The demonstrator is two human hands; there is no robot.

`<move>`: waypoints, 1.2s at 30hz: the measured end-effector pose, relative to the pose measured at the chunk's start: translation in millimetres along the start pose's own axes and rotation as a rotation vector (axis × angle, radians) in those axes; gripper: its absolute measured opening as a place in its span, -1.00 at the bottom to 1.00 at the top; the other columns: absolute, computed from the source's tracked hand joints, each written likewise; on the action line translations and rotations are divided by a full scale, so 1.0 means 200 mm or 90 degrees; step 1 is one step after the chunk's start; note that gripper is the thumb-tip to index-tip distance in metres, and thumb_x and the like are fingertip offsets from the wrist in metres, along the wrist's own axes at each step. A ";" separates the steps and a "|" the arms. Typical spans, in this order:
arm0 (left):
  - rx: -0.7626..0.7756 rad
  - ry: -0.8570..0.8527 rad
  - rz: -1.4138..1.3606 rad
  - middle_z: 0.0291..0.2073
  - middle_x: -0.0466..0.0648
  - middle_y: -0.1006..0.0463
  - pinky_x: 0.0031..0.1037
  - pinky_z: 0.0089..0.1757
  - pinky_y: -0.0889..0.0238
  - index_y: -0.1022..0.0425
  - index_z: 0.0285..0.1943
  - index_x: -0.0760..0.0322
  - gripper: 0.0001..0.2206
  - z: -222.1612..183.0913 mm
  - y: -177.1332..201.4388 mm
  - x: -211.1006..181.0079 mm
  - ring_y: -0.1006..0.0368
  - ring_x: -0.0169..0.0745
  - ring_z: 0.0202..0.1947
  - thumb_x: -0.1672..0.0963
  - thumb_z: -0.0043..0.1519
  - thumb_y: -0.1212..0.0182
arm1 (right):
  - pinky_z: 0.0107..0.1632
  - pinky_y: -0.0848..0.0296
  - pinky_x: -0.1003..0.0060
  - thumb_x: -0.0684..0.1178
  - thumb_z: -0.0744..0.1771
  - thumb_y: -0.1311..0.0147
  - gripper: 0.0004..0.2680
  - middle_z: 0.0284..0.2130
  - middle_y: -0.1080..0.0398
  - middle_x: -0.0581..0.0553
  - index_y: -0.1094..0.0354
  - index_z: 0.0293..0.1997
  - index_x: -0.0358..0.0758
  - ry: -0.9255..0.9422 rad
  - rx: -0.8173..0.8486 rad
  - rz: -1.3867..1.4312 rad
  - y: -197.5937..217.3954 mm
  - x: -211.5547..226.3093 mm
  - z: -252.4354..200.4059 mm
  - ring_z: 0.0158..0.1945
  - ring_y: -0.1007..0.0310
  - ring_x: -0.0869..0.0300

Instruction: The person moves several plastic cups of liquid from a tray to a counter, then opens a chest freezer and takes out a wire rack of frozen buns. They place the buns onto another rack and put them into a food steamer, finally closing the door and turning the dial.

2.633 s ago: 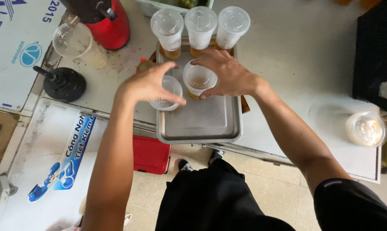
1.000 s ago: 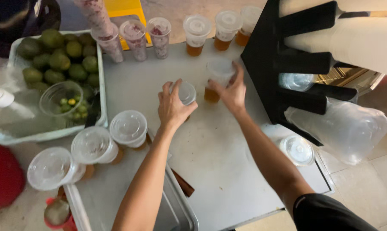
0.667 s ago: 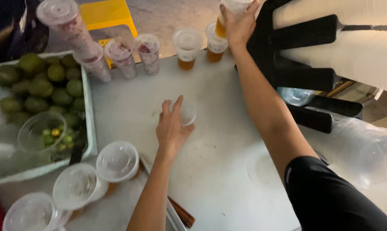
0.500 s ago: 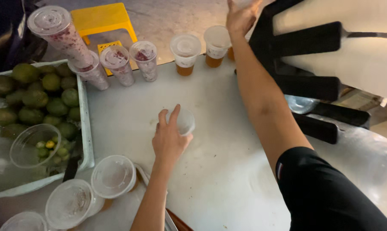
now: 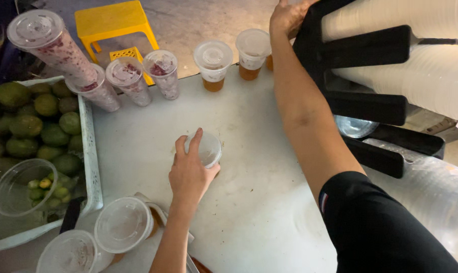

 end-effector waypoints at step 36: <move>-0.122 -0.211 -0.281 0.41 0.31 -0.02 -0.08 0.04 -0.34 -0.02 0.55 0.05 0.00 0.08 0.20 -0.31 -0.29 0.33 0.24 0.04 -0.11 -0.57 | 0.19 -0.50 0.18 -0.05 0.21 -0.36 -0.50 0.12 -0.49 -0.20 -0.29 0.26 -0.35 0.142 0.807 0.200 1.01 0.10 -1.43 0.17 -0.52 0.12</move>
Point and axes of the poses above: each hand's wrist, its own z-axis towards the middle knuckle, its own y-axis out of the back of the hand, x = y × z, the point moved 6 cm from there along z, towards the middle knuckle
